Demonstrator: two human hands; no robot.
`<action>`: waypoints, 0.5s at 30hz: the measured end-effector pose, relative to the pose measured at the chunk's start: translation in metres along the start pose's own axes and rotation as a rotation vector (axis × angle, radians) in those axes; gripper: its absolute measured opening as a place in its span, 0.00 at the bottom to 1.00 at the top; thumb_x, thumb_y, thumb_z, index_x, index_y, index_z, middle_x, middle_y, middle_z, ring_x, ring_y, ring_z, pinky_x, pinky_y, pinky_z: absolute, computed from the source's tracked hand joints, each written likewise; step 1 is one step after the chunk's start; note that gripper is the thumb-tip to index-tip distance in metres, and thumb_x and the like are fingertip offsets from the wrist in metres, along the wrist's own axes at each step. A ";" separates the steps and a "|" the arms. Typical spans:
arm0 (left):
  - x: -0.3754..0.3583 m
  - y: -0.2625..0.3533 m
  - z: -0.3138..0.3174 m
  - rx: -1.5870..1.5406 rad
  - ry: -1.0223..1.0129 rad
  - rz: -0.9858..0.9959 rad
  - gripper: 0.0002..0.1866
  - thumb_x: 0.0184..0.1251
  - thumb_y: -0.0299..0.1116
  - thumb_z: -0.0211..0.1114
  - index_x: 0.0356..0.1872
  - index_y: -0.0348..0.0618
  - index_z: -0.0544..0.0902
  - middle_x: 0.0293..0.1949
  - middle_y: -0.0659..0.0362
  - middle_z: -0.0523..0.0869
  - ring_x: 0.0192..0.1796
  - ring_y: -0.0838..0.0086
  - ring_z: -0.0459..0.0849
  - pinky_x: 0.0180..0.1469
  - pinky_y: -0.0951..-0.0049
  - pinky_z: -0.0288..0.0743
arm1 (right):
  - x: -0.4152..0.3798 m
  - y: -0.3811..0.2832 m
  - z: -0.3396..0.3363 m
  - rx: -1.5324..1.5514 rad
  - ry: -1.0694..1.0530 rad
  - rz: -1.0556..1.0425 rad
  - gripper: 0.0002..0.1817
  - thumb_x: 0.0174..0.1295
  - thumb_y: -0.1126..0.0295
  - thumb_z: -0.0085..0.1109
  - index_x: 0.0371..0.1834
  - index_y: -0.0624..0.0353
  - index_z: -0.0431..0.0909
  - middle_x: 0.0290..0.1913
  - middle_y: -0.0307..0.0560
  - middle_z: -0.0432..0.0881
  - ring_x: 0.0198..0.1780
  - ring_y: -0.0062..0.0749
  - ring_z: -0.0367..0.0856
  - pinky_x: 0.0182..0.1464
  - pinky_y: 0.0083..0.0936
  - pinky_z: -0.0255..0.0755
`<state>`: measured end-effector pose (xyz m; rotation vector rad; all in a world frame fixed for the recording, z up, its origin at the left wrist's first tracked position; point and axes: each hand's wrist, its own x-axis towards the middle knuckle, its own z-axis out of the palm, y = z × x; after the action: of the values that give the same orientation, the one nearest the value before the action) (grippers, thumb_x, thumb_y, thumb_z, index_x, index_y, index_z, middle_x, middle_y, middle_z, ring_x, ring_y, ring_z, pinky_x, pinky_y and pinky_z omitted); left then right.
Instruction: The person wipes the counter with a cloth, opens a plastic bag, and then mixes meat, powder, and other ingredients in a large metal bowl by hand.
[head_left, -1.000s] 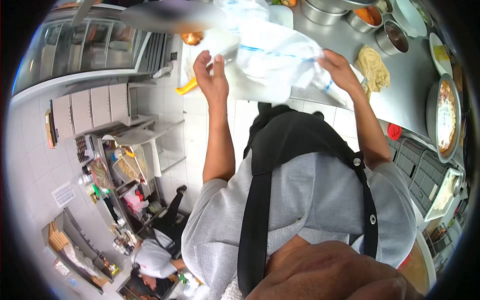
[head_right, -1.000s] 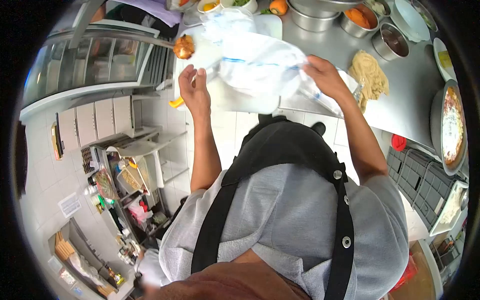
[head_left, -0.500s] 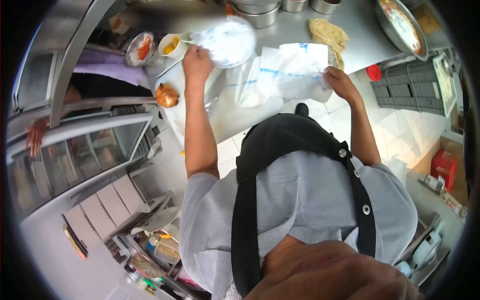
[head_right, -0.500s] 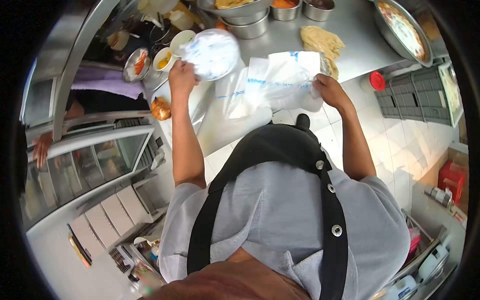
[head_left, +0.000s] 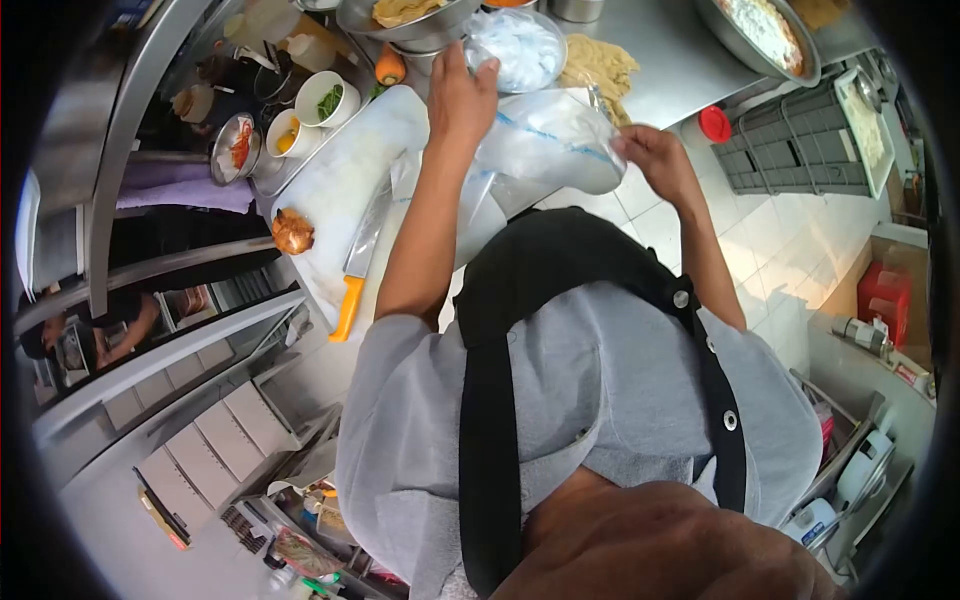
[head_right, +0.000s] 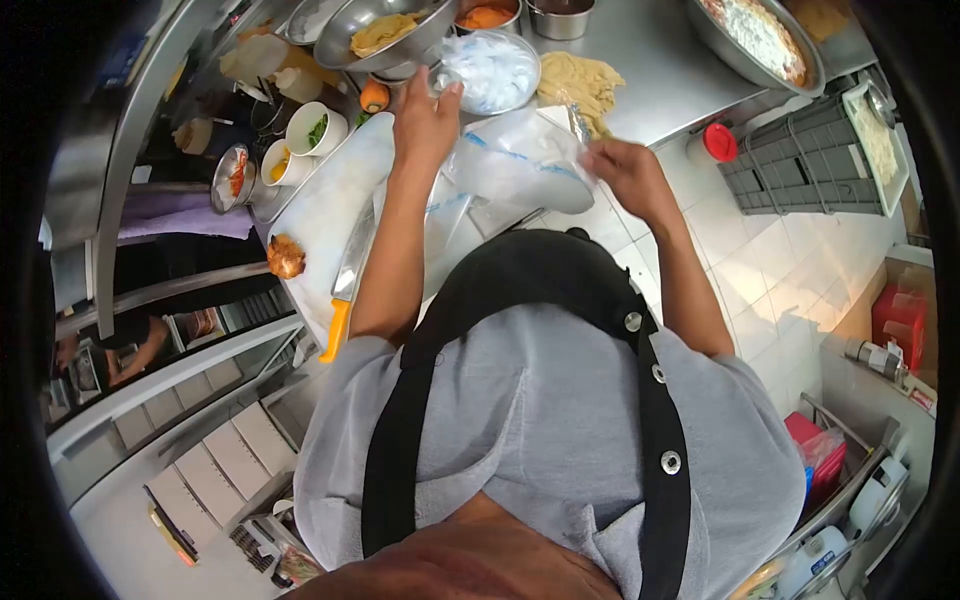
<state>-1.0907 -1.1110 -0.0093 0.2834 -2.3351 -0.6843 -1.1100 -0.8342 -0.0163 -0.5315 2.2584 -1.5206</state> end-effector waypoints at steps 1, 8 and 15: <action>-0.012 0.018 -0.017 -0.118 -0.169 -0.071 0.25 0.59 0.38 0.65 0.51 0.28 0.74 0.45 0.43 0.81 0.49 0.59 0.80 0.51 0.64 0.72 | 0.007 -0.007 0.002 0.138 -0.016 0.025 0.11 0.60 0.68 0.61 0.35 0.67 0.80 0.29 0.34 0.79 0.33 0.16 0.72 0.39 0.17 0.68; -0.066 0.033 -0.023 -0.677 -0.532 -0.376 0.16 0.60 0.26 0.64 0.49 0.34 0.76 0.38 0.59 0.82 0.39 0.77 0.79 0.45 0.77 0.73 | 0.061 -0.033 0.052 0.748 -0.338 0.020 0.13 0.60 0.65 0.62 0.43 0.62 0.78 0.35 0.37 0.80 0.35 0.18 0.75 0.40 0.17 0.69; -0.076 -0.004 -0.051 -0.681 -0.158 -0.532 0.13 0.60 0.21 0.59 0.47 0.36 0.77 0.36 0.62 0.82 0.36 0.82 0.78 0.41 0.80 0.73 | 0.068 -0.039 0.092 0.540 -0.410 0.024 0.13 0.60 0.65 0.61 0.40 0.65 0.81 0.36 0.43 0.82 0.35 0.22 0.79 0.40 0.22 0.76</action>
<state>-1.0002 -1.1063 -0.0216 0.5509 -2.0136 -1.7528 -1.1190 -0.9544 -0.0179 -0.5798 1.4677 -1.7293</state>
